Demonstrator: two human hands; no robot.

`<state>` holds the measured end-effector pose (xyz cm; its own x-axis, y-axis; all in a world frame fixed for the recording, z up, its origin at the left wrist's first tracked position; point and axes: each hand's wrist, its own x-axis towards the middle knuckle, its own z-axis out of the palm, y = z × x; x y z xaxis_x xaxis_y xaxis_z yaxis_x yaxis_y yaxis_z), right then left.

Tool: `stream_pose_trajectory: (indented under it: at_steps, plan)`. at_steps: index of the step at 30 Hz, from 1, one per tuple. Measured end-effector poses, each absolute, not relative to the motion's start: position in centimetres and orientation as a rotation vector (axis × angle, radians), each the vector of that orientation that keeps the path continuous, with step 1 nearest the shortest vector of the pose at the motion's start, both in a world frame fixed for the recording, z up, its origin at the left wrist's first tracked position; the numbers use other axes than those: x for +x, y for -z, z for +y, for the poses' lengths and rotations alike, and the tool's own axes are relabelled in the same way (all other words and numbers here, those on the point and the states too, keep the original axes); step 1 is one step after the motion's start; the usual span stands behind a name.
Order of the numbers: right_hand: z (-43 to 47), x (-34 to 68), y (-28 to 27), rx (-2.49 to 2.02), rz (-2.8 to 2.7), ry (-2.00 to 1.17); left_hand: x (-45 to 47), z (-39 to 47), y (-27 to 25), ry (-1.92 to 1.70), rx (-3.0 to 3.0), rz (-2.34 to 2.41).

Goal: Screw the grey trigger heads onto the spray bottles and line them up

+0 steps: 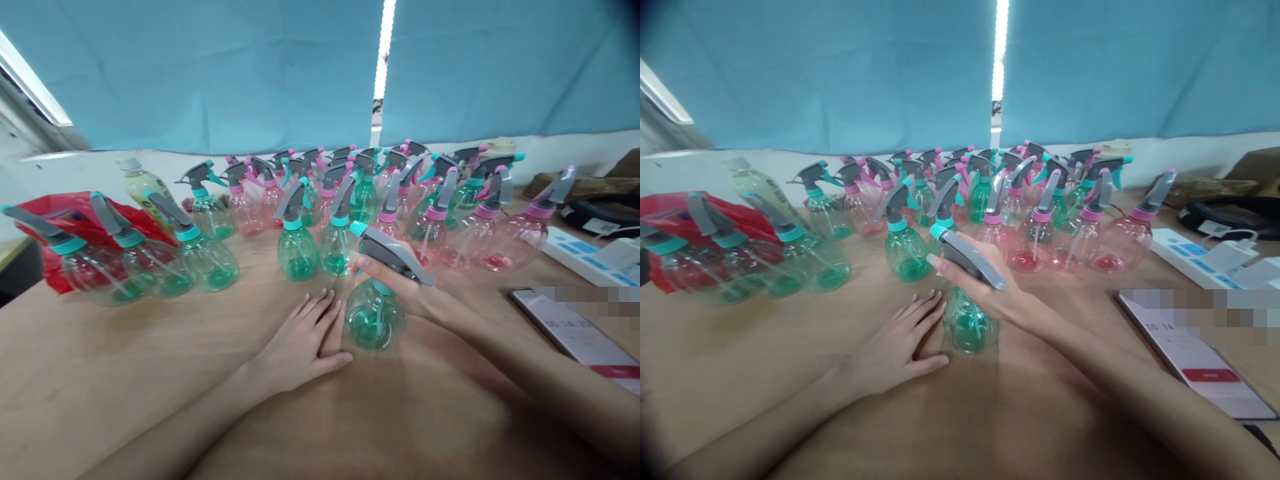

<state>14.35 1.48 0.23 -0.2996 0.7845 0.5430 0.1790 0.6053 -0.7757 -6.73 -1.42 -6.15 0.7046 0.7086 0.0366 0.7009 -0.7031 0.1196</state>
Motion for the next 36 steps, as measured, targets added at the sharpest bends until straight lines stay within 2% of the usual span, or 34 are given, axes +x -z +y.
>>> stream_pose_trajectory:
  at_steps: [5, 18, 36]
  plan:
    - [1.4, 14.5, -0.3, -0.784, -1.833, -0.704, -6.7, -1.4, 6.0, -0.12, 2.804, 1.176]
    - [1.7, 14.4, 0.2, -0.686, -1.752, -0.895, -6.7, -1.4, 6.0, -0.138, 2.77, 1.169]
    - [1.6, 14.3, 0.6, -0.627, -1.663, -0.997, -6.7, -1.4, 5.8, -0.147, 2.762, 1.155]
